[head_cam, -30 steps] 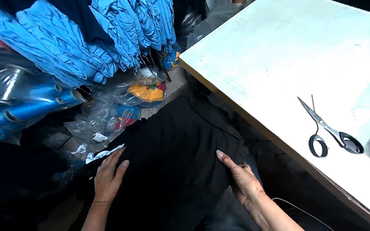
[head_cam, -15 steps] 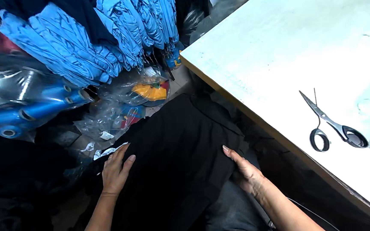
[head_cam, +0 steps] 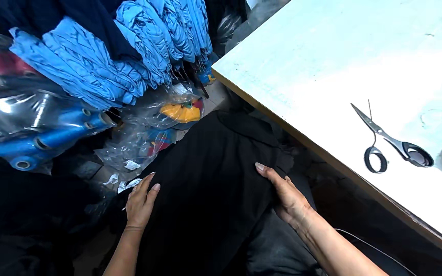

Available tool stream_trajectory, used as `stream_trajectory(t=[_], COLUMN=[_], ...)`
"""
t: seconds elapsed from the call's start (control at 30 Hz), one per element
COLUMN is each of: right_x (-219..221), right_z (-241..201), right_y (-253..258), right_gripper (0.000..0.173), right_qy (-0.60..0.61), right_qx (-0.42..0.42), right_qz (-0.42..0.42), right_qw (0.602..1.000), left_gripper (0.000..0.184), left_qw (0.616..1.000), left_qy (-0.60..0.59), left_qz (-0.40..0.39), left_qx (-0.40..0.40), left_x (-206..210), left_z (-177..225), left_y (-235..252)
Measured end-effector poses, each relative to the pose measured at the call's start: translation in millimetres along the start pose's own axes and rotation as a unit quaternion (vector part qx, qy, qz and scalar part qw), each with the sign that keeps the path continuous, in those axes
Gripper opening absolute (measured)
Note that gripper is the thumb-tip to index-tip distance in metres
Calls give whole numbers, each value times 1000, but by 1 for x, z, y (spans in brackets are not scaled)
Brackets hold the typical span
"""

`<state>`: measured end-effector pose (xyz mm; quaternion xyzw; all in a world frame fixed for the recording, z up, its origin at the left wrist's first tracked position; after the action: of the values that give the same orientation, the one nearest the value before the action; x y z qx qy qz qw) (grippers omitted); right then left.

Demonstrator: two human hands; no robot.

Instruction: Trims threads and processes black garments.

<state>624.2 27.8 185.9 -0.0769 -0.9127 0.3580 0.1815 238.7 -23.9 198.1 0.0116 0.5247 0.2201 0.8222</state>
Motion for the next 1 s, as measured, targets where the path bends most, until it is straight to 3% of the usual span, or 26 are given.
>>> stream_trajectory(t=[0.13,0.3,0.43,0.5,0.57,0.63,0.7,0.77,0.8,0.83,0.87,0.93,0.97,1.0], right_x=[-5,-16,-17,-13,-8,0,7,13,14,14,14,10,8,6], right_z=[16,34,27,21,12,0,-13,-25,-29,-32,-36,-38,-37,-38], right_y=[16,38,42,36,28,17,5,-10,-18,-26,-33,-48,-54,-59], right_gripper=[51,51,35,29,28,25,22,21,24,30,36,43,44,42], right_qy=[45,80,54,36,20,6,-9,-22,-25,-32,-38,-41,-39,-34], right_qx=[32,38,7,-23,-56,-91,-133,-180,-200,-220,-243,-281,-295,-308], right_qz=[-69,-94,-13,25,33,31,24,17,18,18,12,-6,-17,-32], right_qw=[996,992,998,999,998,995,991,983,979,975,969,959,955,950], left_gripper=[77,77,74,72,77,70,53,65,76,87,98,114,115,110], left_qw=[1000,999,1000,996,978,961,937,862,815,764,695,497,419,380], left_qy=[8,26,7,-73,-175,-217,-321,-498,-562,-620,-685,-799,-817,-809], left_qz=[2,11,21,51,111,161,98,-78,-144,-160,-135,-40,20,82], left_qx=[6,16,6,-32,-29,55,96,61,7,-76,-171,-335,-396,-442], left_x=[0,0,-2,-12,-37,-58,-46,0,26,46,58,56,47,38], left_z=[2,7,9,18,57,122,183,218,218,205,184,138,117,100], left_y=[-1,-1,-3,-16,-48,-98,-153,-198,-220,-238,-251,-274,-289,-302])
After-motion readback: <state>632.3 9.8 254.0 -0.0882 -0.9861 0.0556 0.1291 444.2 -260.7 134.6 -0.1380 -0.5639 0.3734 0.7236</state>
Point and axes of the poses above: each hand's wrist, its own y-axis towards the middle knuckle, its own x-axis out of the palm, z = x × y, the point moved 9 cm from there along y, towards the middle knuckle, and after that the axes turned 12 degrees about z, right-handed, at the moved point
